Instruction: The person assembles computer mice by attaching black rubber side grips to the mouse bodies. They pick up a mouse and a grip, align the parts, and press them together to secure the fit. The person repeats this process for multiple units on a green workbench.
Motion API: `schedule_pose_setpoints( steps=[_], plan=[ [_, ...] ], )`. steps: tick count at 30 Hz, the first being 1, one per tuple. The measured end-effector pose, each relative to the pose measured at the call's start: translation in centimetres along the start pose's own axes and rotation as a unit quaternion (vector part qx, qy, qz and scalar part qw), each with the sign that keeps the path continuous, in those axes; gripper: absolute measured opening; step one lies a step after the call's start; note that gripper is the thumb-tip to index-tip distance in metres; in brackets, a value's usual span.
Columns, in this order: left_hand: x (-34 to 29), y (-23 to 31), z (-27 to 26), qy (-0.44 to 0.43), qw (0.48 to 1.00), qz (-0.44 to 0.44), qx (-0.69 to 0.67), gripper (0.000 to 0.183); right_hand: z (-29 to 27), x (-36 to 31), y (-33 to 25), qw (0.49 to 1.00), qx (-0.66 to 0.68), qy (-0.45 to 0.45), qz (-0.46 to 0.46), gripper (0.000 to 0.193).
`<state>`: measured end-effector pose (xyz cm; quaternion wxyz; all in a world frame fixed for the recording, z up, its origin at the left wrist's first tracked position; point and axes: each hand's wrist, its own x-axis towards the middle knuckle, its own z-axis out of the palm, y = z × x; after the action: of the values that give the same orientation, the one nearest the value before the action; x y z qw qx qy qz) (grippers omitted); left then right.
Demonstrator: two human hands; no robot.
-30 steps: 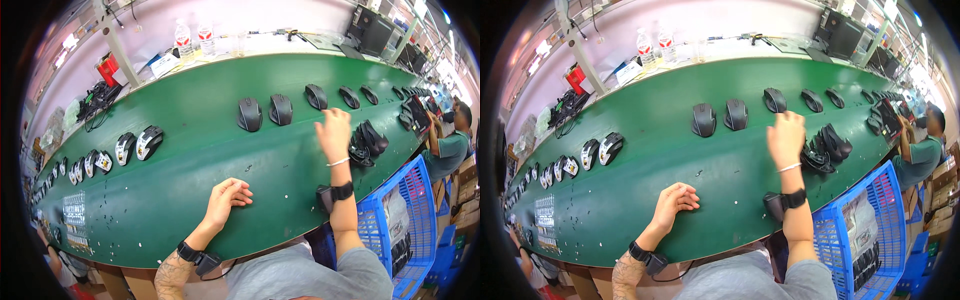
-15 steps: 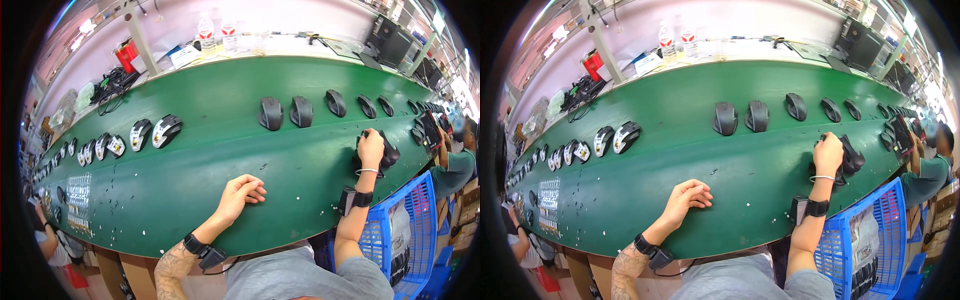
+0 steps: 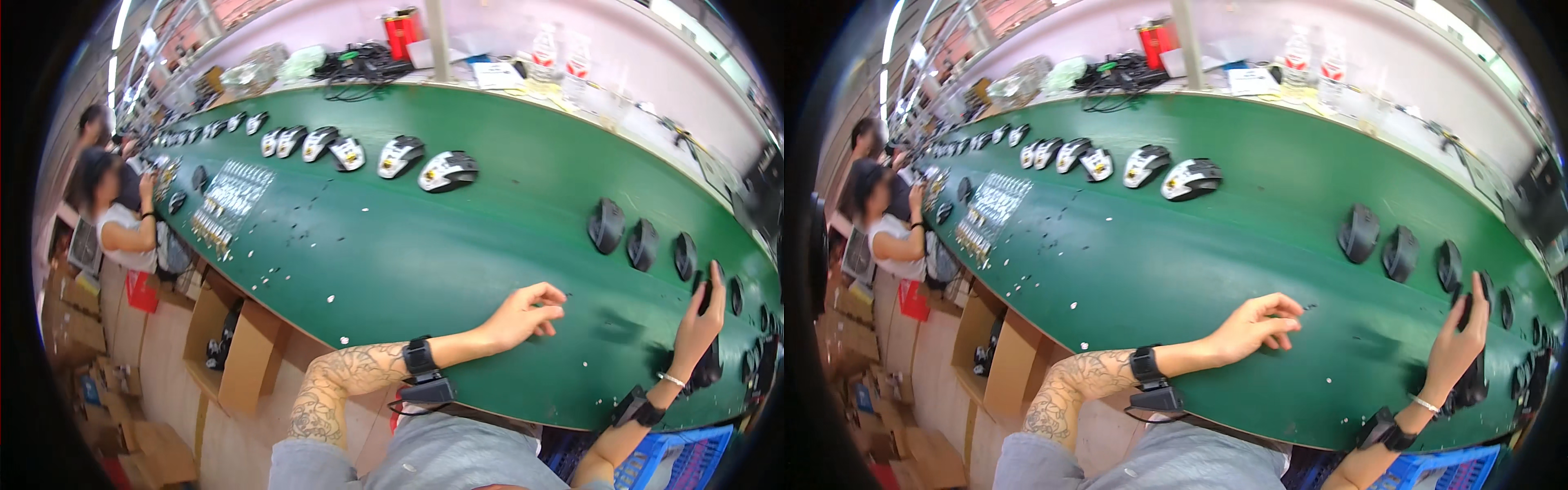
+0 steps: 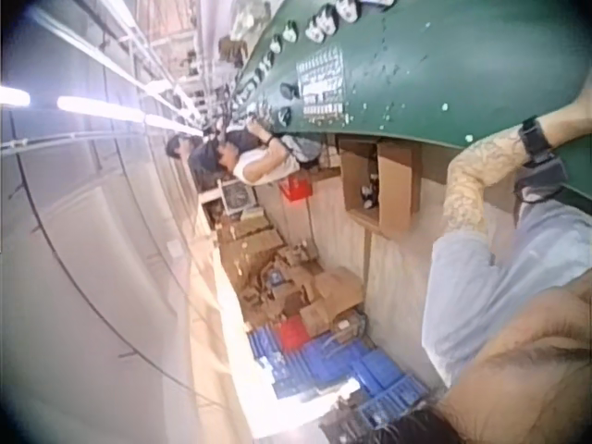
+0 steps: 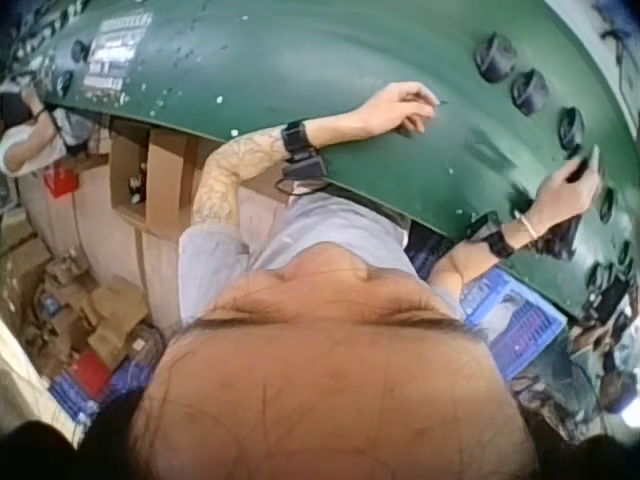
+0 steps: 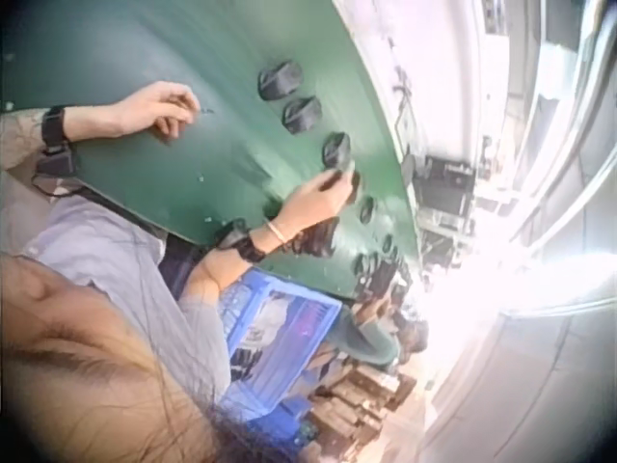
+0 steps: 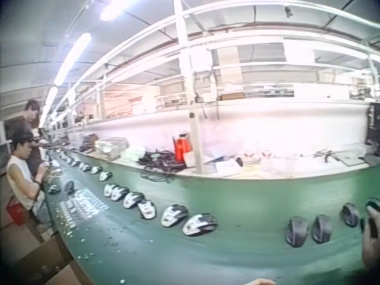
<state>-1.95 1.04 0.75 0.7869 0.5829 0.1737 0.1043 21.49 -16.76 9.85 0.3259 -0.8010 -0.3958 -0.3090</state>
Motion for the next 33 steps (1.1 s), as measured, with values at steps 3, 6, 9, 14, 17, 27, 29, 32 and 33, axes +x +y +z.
schedule_pose_setpoints(
  steps=[3, 6, 9, 14, 17, 27, 29, 32, 33],
  plan=[
    [-0.5, 1.0, 1.0, 0.046, 0.987, 0.142, 0.066, 0.043, 1.7, -1.4, -5.7, 0.948, 0.243, -0.204, -0.02, 0.039],
    [-0.5, 0.9, 1.6, 0.05, 0.973, 0.222, 0.047, 0.037, 1.8, -2.8, -10.0, 0.856, 0.323, -0.399, -0.057, 0.048],
    [-0.1, 0.7, 0.9, -0.012, 0.986, 0.164, -0.014, 0.021, 2.4, -3.6, -10.6, 0.845, 0.377, -0.379, -0.033, 0.051],
    [0.2, -0.2, 0.8, 0.05, 0.984, 0.172, -0.006, 0.015, 3.4, -4.2, -10.2, 0.889, 0.319, -0.326, -0.044, 0.061],
    [0.3, 0.2, 0.9, 0.09, 0.981, 0.166, -0.039, 0.015, 3.0, -3.9, -10.5, 0.887, 0.313, -0.332, -0.067, 0.074],
    [-0.5, 2.2, 0.4, 0.054, 0.977, 0.169, -0.116, 0.014, 3.7, -5.2, -11.0, 0.89, 0.364, -0.257, -0.095, 0.058],
    [-0.5, 2.3, -0.4, 0.057, 0.982, 0.158, -0.086, 0.014, 3.9, -5.6, -11.7, 0.887, 0.374, -0.261, -0.072, 0.06],
    [1.0, 5.1, -3.4, 0.094, 0.953, 0.203, 0.204, 0.032, 5.0, -5.4, -11.1, 0.916, 0.345, -0.201, -0.045, 0.059],
    [1.8, 6.6, -4.8, 0.15, 0.907, 0.201, 0.339, 0.048, 5.1, -5.2, -10.7, 0.925, 0.327, -0.186, -0.054, 0.058]
  ],
)
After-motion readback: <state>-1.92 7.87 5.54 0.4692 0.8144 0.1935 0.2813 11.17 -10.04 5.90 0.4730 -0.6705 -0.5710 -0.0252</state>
